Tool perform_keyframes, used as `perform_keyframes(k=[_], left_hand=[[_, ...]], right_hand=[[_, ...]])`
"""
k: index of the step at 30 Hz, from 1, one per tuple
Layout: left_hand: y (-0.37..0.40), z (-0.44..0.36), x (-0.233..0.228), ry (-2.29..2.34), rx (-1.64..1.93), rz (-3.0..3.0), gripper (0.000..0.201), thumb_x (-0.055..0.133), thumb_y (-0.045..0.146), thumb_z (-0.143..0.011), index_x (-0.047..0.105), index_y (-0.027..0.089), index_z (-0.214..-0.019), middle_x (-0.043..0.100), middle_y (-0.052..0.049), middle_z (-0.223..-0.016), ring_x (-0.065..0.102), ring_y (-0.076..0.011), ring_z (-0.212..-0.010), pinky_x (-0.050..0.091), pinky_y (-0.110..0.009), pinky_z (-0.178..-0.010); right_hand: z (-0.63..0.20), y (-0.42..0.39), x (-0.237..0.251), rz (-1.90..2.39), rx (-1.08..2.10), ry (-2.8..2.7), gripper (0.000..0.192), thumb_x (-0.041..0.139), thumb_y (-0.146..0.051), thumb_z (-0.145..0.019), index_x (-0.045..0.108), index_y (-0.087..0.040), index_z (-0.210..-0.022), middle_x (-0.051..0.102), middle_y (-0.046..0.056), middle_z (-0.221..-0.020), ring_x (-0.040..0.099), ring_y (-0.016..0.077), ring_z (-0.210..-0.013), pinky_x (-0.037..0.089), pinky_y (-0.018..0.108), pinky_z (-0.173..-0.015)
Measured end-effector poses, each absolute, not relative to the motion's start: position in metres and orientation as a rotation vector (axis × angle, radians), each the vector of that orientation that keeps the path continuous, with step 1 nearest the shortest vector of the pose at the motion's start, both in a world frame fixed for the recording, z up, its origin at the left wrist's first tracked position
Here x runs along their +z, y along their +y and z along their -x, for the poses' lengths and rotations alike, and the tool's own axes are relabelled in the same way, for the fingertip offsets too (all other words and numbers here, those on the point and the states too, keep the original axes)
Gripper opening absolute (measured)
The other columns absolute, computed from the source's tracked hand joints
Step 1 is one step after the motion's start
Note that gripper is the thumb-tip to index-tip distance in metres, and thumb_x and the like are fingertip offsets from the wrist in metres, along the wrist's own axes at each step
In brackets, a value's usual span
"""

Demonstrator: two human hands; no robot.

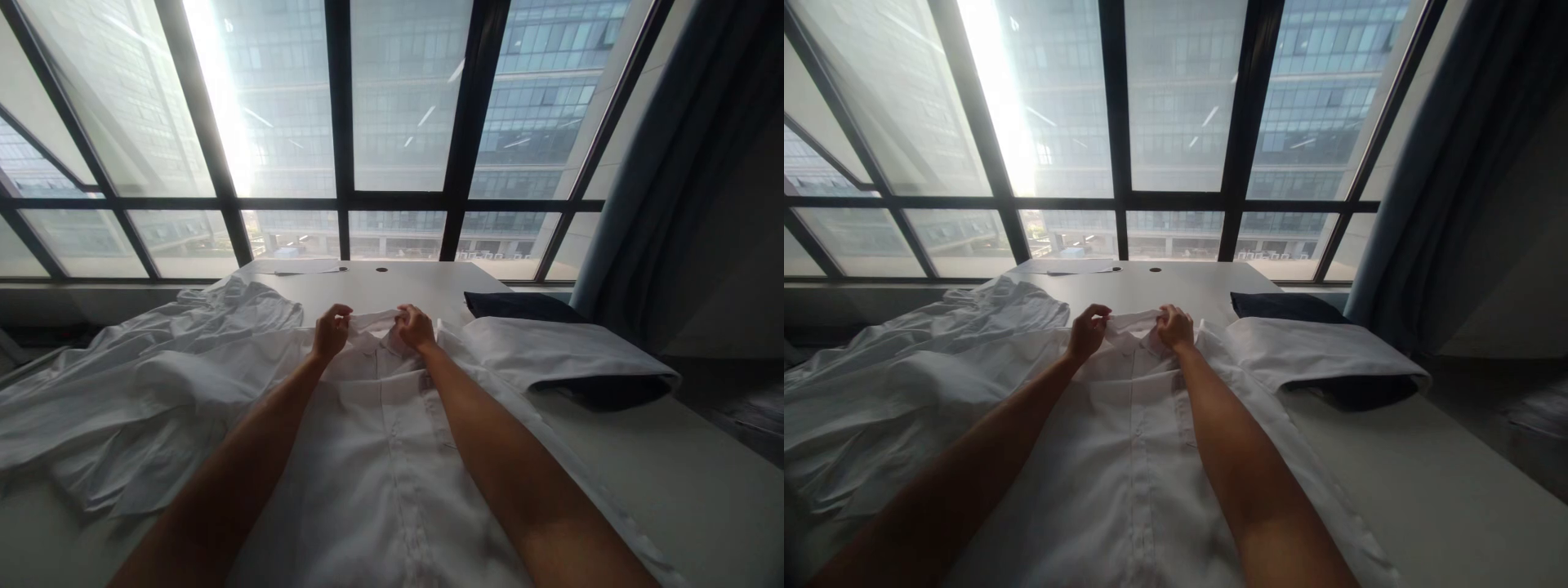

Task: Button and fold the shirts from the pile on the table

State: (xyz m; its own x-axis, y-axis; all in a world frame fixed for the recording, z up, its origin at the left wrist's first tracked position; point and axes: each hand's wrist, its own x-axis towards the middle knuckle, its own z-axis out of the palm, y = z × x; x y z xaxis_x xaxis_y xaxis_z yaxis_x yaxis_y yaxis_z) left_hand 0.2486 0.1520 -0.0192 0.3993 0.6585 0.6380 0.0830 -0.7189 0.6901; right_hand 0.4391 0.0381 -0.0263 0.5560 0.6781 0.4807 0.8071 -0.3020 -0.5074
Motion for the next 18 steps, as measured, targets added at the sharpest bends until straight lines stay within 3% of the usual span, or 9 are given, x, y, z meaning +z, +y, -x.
perform_keyframes(k=[5,10,13,18], left_hand=[[0.155,-0.248,-0.024,0.669,1.342,-2.213,0.033,0.043,0.002,-0.071,0.072,0.018,-0.075,0.073,-0.005,-0.095,0.068,-0.0181,-0.093,0.054,-0.031,-0.088],[0.152,-0.247,-0.024,0.598,1.293,-2.406,0.026,0.051,0.022,-0.087,0.073,0.017,-0.073,0.072,-0.008,-0.091,0.068,-0.0189,-0.083,0.054,-0.032,-0.085],[0.153,-0.245,-0.025,0.615,1.267,-2.579,0.025,0.063,0.037,-0.087,0.073,0.017,-0.077,0.07,-0.009,-0.09,0.066,-0.0208,-0.084,0.053,-0.033,-0.085],[0.158,-0.245,-0.025,0.783,1.11,-2.744,0.033,0.053,0.036,-0.096,0.073,0.018,-0.076,0.07,-0.009,-0.096,0.062,-0.0238,-0.093,0.05,-0.038,-0.089]], right_hand=[[-0.449,0.04,-0.032,1.961,-0.161,-1.242,0.035,0.049,-0.02,-0.087,0.065,-0.024,-0.117,0.067,0.004,-0.123,0.06,0.0202,-0.114,0.045,0.032,-0.101],[-0.454,0.039,-0.031,2.073,-0.173,-1.238,0.029,0.049,-0.029,-0.091,0.067,-0.024,-0.114,0.066,0.006,-0.12,0.061,0.0214,-0.111,0.045,0.033,-0.098],[-0.455,0.038,-0.03,2.138,-0.19,-1.237,0.028,0.047,-0.033,-0.095,0.069,-0.023,-0.108,0.066,0.008,-0.117,0.06,0.0216,-0.11,0.044,0.032,-0.096],[-0.453,0.036,-0.029,2.219,-0.15,-1.171,0.029,0.043,-0.033,-0.096,0.07,-0.021,-0.101,0.067,0.009,-0.117,0.061,0.0224,-0.11,0.044,0.032,-0.094]])
